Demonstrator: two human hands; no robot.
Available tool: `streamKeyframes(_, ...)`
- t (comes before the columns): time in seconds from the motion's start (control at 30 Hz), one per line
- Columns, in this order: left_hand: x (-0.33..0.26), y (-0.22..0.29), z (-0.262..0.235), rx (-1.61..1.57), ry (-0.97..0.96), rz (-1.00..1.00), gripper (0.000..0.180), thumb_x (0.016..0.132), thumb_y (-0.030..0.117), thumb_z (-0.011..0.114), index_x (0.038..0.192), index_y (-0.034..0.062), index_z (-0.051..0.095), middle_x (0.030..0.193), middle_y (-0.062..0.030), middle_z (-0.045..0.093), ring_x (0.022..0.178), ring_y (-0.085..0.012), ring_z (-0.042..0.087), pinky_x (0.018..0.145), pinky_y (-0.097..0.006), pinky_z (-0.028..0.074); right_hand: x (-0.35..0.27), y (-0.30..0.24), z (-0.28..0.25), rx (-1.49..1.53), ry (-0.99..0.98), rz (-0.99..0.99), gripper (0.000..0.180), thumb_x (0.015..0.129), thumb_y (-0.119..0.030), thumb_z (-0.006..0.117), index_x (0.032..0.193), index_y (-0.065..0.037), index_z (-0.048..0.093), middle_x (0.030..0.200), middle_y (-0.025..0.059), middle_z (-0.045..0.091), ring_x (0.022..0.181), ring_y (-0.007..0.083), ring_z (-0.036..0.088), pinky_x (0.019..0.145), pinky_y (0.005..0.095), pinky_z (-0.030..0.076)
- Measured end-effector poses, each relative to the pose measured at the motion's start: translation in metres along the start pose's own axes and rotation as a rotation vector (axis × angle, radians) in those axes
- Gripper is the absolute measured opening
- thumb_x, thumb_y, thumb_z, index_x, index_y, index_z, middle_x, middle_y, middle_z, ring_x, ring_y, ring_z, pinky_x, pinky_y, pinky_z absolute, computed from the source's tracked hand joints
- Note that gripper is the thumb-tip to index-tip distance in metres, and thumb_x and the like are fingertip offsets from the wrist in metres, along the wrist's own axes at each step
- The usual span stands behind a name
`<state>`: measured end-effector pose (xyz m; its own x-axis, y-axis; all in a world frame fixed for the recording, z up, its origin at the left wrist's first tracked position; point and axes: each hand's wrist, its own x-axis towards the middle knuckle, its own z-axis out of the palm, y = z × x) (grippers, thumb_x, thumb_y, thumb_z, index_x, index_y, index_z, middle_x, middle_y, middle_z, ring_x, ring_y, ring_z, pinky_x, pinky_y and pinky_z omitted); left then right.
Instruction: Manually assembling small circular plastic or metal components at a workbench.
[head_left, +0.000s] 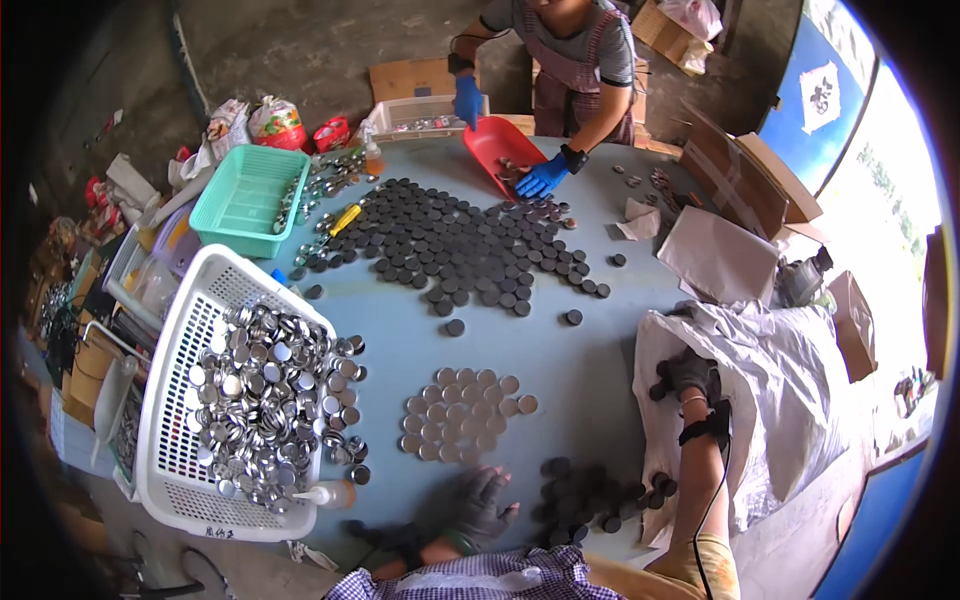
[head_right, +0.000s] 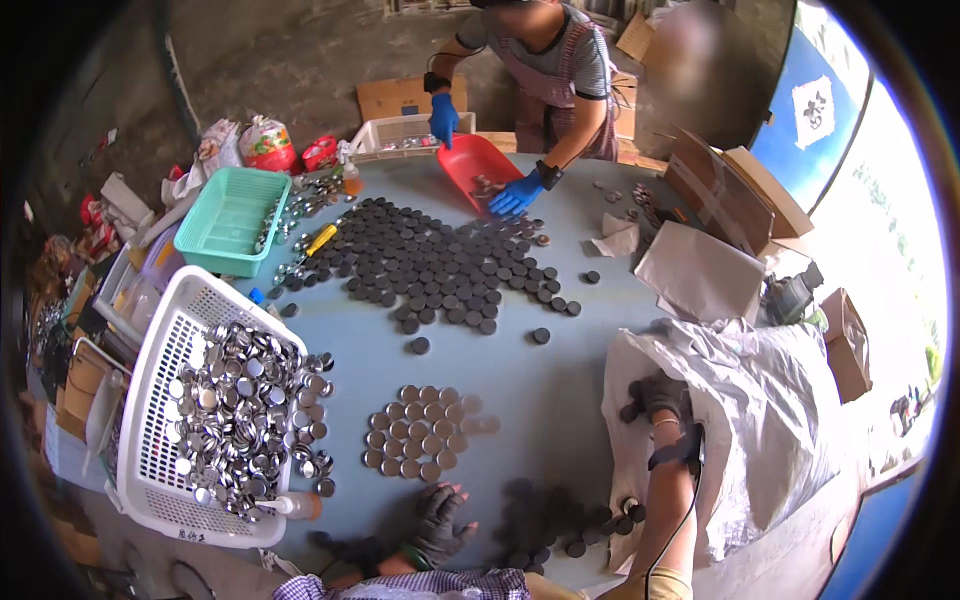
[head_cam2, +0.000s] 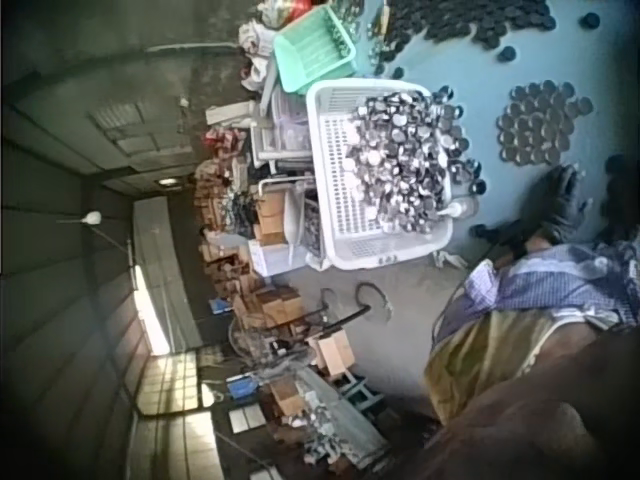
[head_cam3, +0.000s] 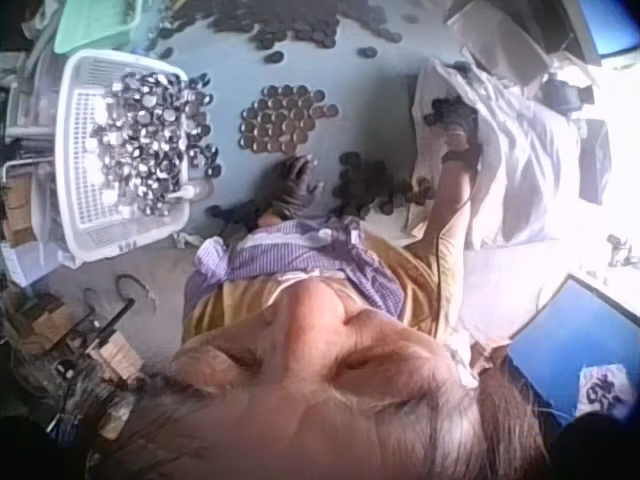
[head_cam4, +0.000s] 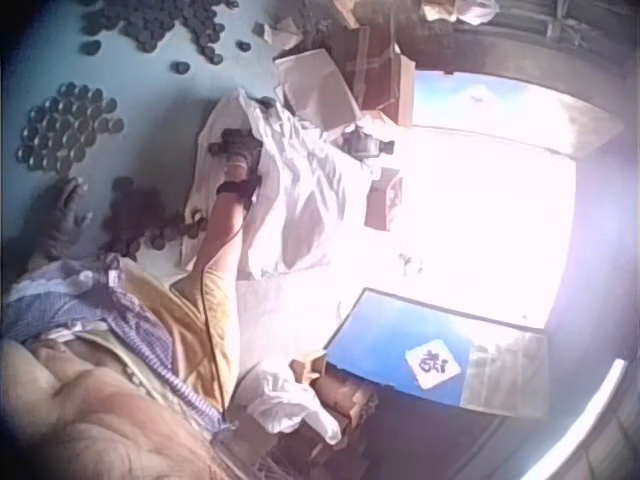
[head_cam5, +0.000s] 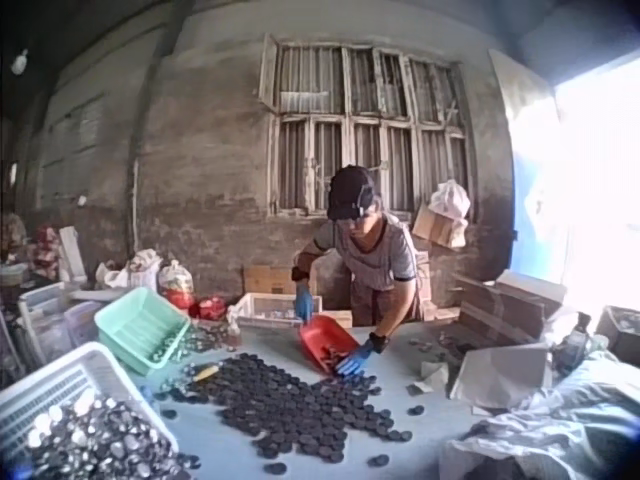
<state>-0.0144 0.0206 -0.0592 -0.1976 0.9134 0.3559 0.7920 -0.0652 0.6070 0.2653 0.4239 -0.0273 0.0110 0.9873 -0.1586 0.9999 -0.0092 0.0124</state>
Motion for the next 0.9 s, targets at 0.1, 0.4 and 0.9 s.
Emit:
streamKeyframes(0.1, 0.001, 0.0, 0.011, -0.075, 0.008, 0.032, 0.057, 0.079, 0.029, 0.073, 0.127, 0.0054, 0.054, 0.13, -0.0185, 0.051, 0.123, -0.0404, 0.046, 0.108, -0.052, 0.035, -0.058, -0.01, -0.017, -0.024, 0.175, 0.078, 0.055, 0.075, -0.058, 0.062, 0.107, -0.014, 0.067, 0.117, 0.0167, 0.062, 0.113, 0.0384, 0.055, 0.096, 0.0504, 0.044)
streamKeyframes(0.4, 0.036, 0.002, 0.036, -0.106, -0.003, 0.113, 0.065, 0.082, 0.037, 0.071, 0.131, 0.0005, 0.05, 0.13, -0.0248, 0.051, 0.12, -0.0433, 0.05, 0.101, -0.052, 0.041, -0.17, -0.024, 0.041, 0.111, 0.148, -0.356, 0.045, 0.083, -0.044, 0.061, 0.109, -0.008, 0.064, 0.117, 0.0147, 0.061, 0.113, 0.0354, 0.053, 0.095, 0.0483, 0.043)
streamKeyframes(0.9, 0.076, 0.008, 0.044, -0.025, -0.141, 0.272, 0.072, 0.079, 0.032, 0.075, 0.137, 0.0011, 0.046, 0.135, -0.0195, 0.053, 0.124, -0.0374, 0.051, 0.108, -0.051, 0.037, -0.171, -0.073, 0.015, 0.103, 0.044, -0.75, 0.032, 0.087, -0.028, 0.058, 0.112, -0.008, 0.063, 0.122, 0.0148, 0.059, 0.119, 0.0359, 0.051, 0.102, 0.047, 0.041)
